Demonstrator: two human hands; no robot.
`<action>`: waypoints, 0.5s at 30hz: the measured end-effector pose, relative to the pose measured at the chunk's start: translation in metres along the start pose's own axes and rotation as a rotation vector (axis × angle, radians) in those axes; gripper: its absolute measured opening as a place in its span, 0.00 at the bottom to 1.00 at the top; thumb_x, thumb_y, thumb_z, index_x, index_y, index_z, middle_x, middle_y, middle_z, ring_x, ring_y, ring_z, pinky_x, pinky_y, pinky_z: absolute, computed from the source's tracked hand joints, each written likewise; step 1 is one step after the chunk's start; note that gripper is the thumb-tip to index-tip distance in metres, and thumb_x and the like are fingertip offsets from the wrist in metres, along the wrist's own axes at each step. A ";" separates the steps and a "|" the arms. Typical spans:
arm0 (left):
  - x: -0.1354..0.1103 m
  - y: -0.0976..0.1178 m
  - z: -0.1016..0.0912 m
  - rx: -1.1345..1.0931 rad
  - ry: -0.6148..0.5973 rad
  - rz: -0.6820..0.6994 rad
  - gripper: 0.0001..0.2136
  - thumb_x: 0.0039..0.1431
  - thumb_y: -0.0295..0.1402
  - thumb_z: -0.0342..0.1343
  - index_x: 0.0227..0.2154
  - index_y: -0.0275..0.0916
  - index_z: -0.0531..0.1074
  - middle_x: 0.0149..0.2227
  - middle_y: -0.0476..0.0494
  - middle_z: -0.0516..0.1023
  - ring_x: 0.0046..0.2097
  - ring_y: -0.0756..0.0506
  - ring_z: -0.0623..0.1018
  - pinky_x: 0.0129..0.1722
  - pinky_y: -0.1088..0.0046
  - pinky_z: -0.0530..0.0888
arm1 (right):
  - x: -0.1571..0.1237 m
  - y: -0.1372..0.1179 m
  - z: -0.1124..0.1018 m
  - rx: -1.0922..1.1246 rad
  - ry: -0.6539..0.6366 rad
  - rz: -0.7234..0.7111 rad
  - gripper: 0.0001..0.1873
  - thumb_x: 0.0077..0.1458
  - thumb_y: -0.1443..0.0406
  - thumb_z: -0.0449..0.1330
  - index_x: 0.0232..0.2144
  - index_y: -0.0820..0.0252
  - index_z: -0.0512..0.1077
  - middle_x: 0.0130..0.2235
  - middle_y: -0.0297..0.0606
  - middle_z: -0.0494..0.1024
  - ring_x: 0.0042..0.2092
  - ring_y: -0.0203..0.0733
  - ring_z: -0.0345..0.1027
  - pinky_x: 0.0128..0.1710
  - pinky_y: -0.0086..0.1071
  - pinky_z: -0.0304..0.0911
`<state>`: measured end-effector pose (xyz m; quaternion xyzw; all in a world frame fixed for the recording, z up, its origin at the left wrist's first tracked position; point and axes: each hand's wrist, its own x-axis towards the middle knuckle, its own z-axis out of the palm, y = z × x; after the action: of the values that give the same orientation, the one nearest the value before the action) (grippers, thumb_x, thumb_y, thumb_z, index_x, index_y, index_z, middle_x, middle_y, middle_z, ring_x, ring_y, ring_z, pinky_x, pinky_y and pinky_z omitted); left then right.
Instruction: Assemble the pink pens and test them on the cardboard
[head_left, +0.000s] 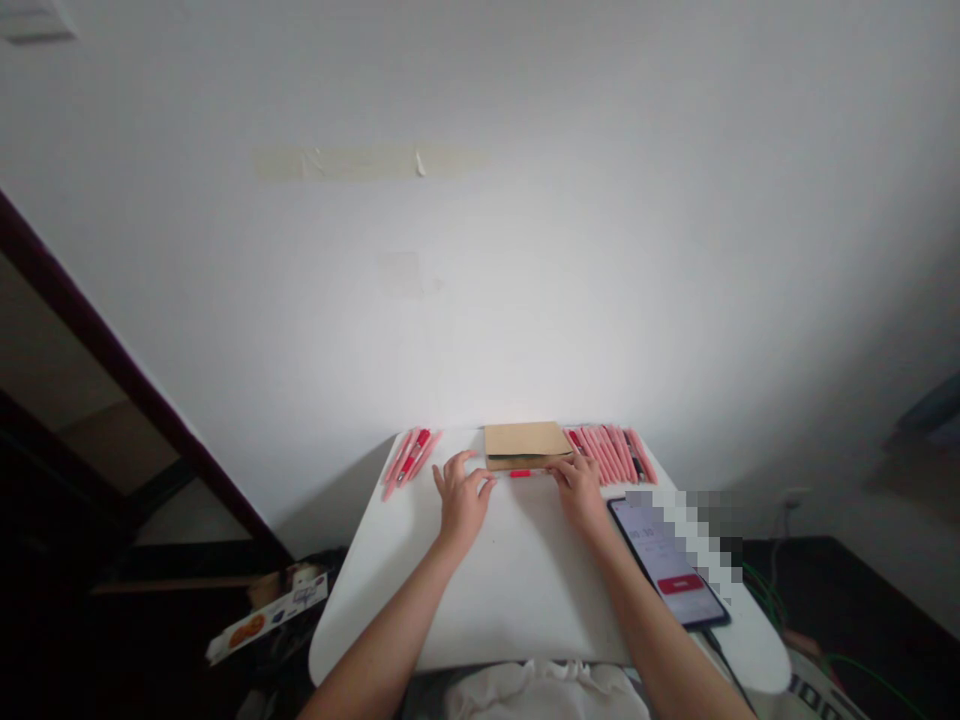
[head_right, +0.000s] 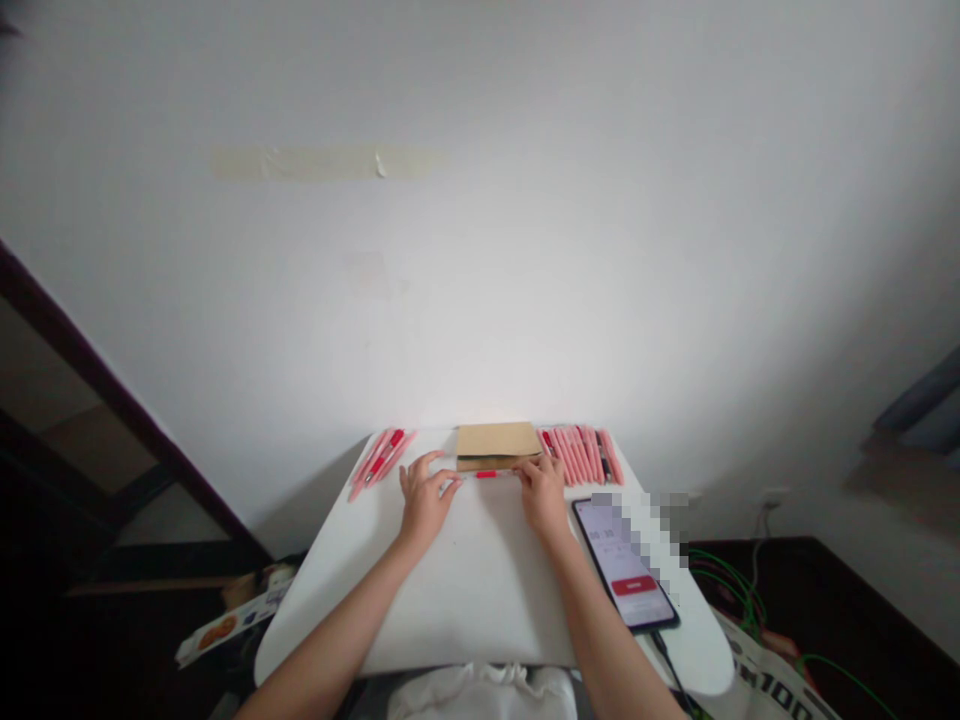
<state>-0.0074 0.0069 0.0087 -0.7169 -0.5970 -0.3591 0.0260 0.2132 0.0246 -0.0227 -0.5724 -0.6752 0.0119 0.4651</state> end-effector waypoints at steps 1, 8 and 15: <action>0.000 0.000 0.000 -0.002 0.000 0.003 0.03 0.56 0.30 0.60 0.32 0.44 0.78 0.55 0.41 0.71 0.60 0.38 0.67 0.64 0.36 0.52 | 0.000 0.000 0.000 0.005 -0.004 0.002 0.15 0.63 0.64 0.52 0.34 0.55 0.80 0.38 0.43 0.74 0.46 0.49 0.60 0.48 0.41 0.57; 0.000 0.001 -0.001 -0.011 -0.010 0.016 0.04 0.57 0.29 0.60 0.32 0.44 0.78 0.55 0.41 0.71 0.60 0.38 0.68 0.64 0.37 0.52 | 0.000 -0.004 -0.002 0.026 -0.037 0.013 0.15 0.62 0.64 0.53 0.34 0.54 0.80 0.38 0.44 0.74 0.47 0.50 0.60 0.47 0.42 0.58; -0.001 -0.001 0.002 -0.026 -0.003 0.054 0.05 0.57 0.29 0.60 0.34 0.45 0.78 0.55 0.41 0.71 0.60 0.38 0.68 0.64 0.37 0.53 | 0.000 -0.009 -0.005 0.051 -0.061 0.010 0.14 0.61 0.65 0.53 0.34 0.54 0.81 0.38 0.44 0.74 0.47 0.51 0.60 0.48 0.44 0.59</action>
<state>-0.0078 0.0072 0.0060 -0.7336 -0.5728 -0.3649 0.0256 0.2096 0.0196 -0.0151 -0.5633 -0.6857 0.0489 0.4585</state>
